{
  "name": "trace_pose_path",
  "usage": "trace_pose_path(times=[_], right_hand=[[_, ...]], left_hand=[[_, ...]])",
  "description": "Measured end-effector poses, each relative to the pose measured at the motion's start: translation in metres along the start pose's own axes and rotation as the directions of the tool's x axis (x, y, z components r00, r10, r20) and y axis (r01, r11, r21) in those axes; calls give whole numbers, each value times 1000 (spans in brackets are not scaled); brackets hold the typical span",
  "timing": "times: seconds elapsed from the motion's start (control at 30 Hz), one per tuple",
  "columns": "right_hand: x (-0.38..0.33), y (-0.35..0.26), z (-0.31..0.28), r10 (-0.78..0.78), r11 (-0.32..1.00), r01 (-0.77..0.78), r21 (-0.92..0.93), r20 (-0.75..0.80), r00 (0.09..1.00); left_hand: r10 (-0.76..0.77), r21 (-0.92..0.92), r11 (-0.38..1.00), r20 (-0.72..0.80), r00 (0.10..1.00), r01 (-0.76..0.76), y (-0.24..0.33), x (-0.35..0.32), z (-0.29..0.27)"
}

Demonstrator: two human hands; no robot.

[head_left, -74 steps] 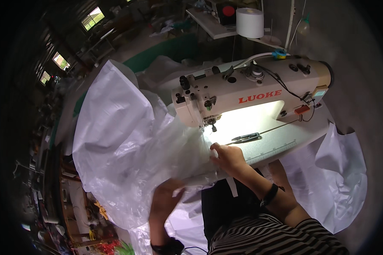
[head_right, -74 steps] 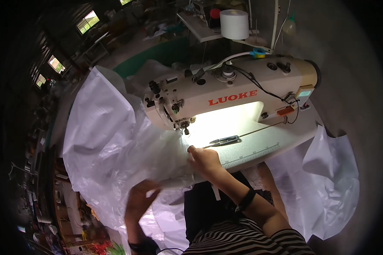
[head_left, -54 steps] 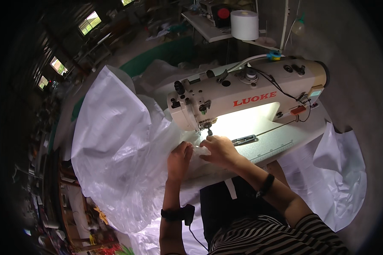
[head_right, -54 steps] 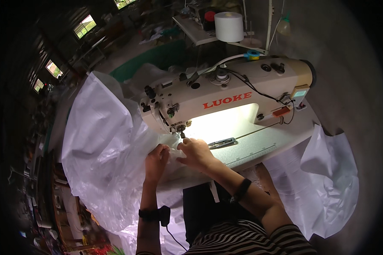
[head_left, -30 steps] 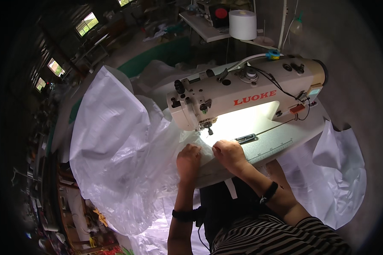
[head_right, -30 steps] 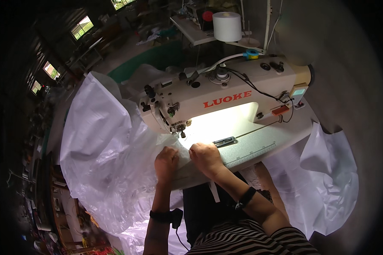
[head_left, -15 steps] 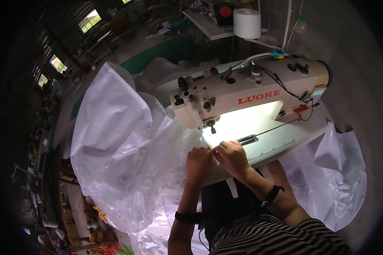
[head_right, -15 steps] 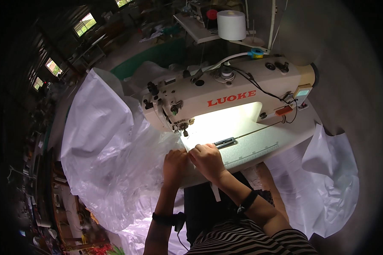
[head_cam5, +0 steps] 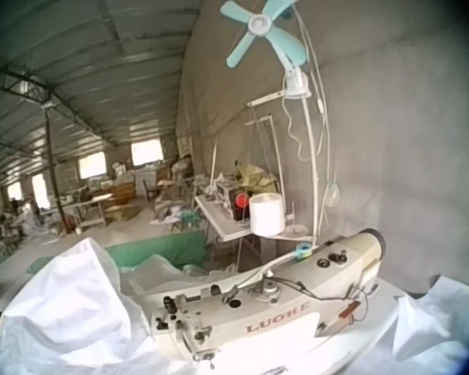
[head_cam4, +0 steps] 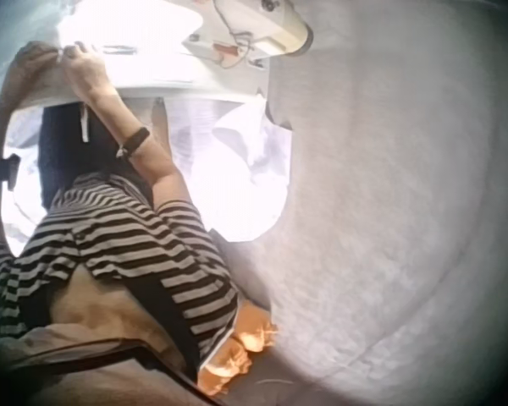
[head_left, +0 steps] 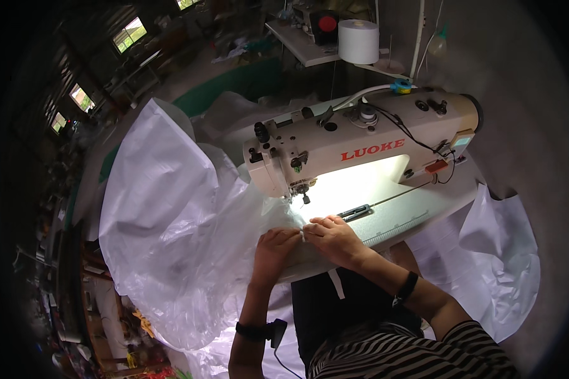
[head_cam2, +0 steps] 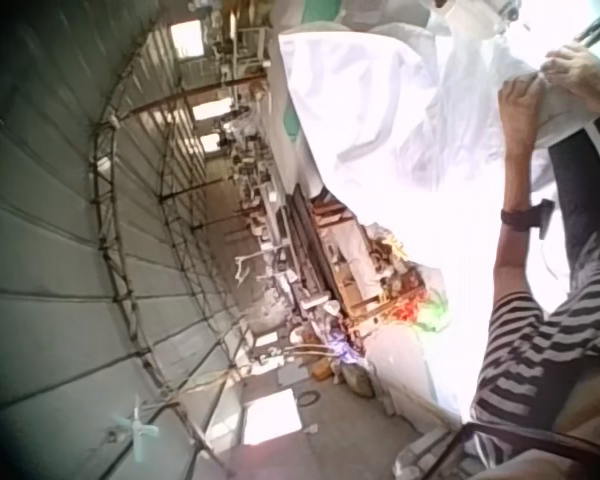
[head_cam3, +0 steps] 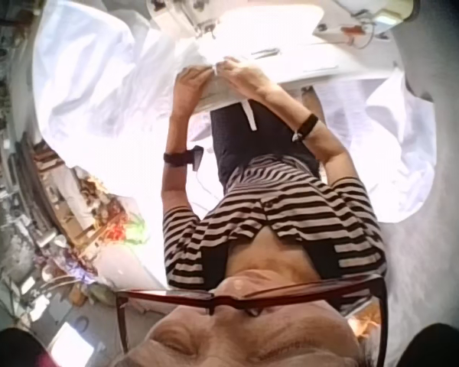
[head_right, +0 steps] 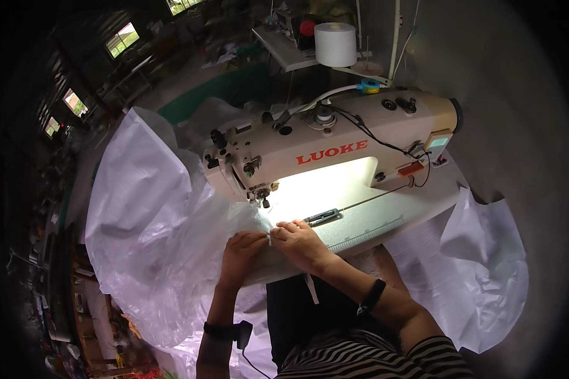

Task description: Sewing large white plastic sheets using an industrial sewing machine.

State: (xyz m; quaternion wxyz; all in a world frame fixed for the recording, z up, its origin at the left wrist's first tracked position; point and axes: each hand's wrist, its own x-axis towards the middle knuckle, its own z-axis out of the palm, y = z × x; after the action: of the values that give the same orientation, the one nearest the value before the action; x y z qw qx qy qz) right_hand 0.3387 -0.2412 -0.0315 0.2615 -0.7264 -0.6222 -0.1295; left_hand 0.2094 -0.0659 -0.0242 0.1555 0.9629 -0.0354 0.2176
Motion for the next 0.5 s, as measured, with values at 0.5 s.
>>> trace_pose_path(times=[0.5], right_hand=[[38,35,31,179,973,-183,141,43,983]], left_hand=[[-108,-323,940,23,994,110,-45,27,15]])
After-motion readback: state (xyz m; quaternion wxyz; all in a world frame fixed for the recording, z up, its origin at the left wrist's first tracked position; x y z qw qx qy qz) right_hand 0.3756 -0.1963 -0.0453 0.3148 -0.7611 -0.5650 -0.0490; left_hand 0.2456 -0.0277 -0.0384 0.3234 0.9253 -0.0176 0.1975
